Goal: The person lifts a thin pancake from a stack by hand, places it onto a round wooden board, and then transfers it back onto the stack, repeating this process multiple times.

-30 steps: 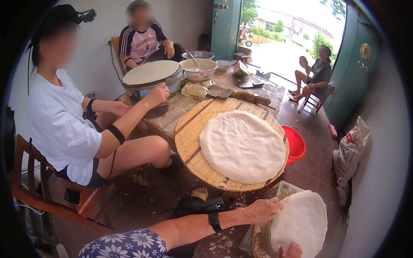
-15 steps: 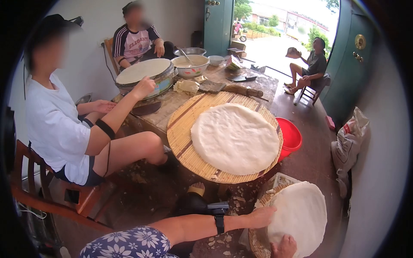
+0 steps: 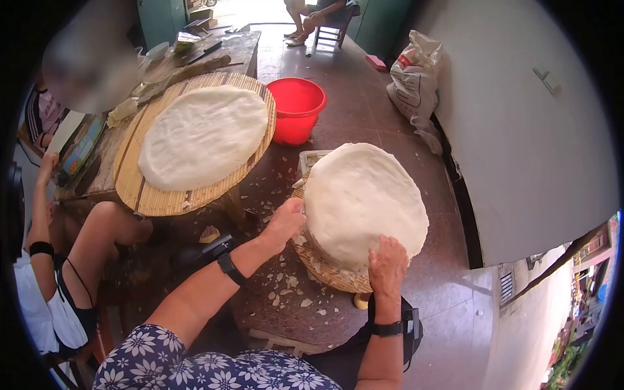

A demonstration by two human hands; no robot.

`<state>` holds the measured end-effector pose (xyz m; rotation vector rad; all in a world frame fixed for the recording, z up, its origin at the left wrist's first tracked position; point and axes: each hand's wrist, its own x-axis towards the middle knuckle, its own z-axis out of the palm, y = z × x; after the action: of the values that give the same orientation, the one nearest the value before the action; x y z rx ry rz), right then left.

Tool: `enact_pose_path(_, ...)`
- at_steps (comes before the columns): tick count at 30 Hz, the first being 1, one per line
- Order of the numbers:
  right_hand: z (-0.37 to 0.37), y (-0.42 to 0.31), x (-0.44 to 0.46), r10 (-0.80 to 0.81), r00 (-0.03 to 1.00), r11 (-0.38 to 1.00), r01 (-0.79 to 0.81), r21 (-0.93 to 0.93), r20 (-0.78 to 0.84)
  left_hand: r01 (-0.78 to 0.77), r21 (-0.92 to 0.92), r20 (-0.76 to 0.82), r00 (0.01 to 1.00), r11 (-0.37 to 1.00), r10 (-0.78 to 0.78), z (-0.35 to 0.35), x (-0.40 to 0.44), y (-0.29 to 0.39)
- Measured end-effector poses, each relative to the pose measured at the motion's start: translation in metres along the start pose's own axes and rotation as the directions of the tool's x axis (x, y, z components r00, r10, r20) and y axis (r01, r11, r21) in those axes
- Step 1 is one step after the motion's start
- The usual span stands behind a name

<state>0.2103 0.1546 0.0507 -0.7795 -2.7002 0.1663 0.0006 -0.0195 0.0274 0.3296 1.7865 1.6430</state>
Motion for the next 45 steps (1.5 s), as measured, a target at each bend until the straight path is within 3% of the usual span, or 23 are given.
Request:
enact_pose_path(6, -0.004, -0.001, -0.001, 0.027, 0.999, 1.000, -0.027, 0.002, 0.038, 0.129, -0.192, 0.050, 0.991, 0.973, -0.122, -0.002, -0.003, 0.006)
enact_pose_path(18, -0.009, 0.002, 0.000, 0.034, 0.999, 0.999, -0.035, 0.022, 0.040, 0.099, -0.303, 0.211, 0.977, 0.948, -0.035, -0.008, -0.001, 0.010)
enact_pose_path(24, -0.012, -0.001, 0.002, 0.051, 0.997, 0.998, -0.054, 0.045, 0.058, 0.120, -0.313, 0.072, 0.992, 0.942, -0.102, -0.006, 0.001, 0.008)
enact_pose_path(31, -0.015, -0.003, -0.001, 0.059, 0.996, 0.995, -0.063, 0.073, 0.060, 0.109, -0.559, 0.083, 0.994, 0.822, -0.076, -0.001, 0.018, -0.007)
enact_pose_path(37, -0.013, 0.006, -0.001, 0.095, 0.993, 0.991, -0.101, 0.083, 0.076, 0.096, -0.573, 0.035, 0.995, 0.814, -0.092, 0.008, 0.018, 0.000)
enact_pose_path(43, -0.032, -0.021, -0.001, -0.181, 0.982, 0.957, 0.166, 0.240, 0.043, 0.116, -0.626, 0.242, 0.969, 0.771, 0.051, 0.006, 0.019, 0.000)
enact_pose_path(45, -0.035, -0.032, -0.002, -0.279, 0.959, 0.950, 0.269, 0.156, 0.046, 0.124, -0.659, 0.265, 0.961, 0.741, 0.074, 0.003, 0.016, 0.007)
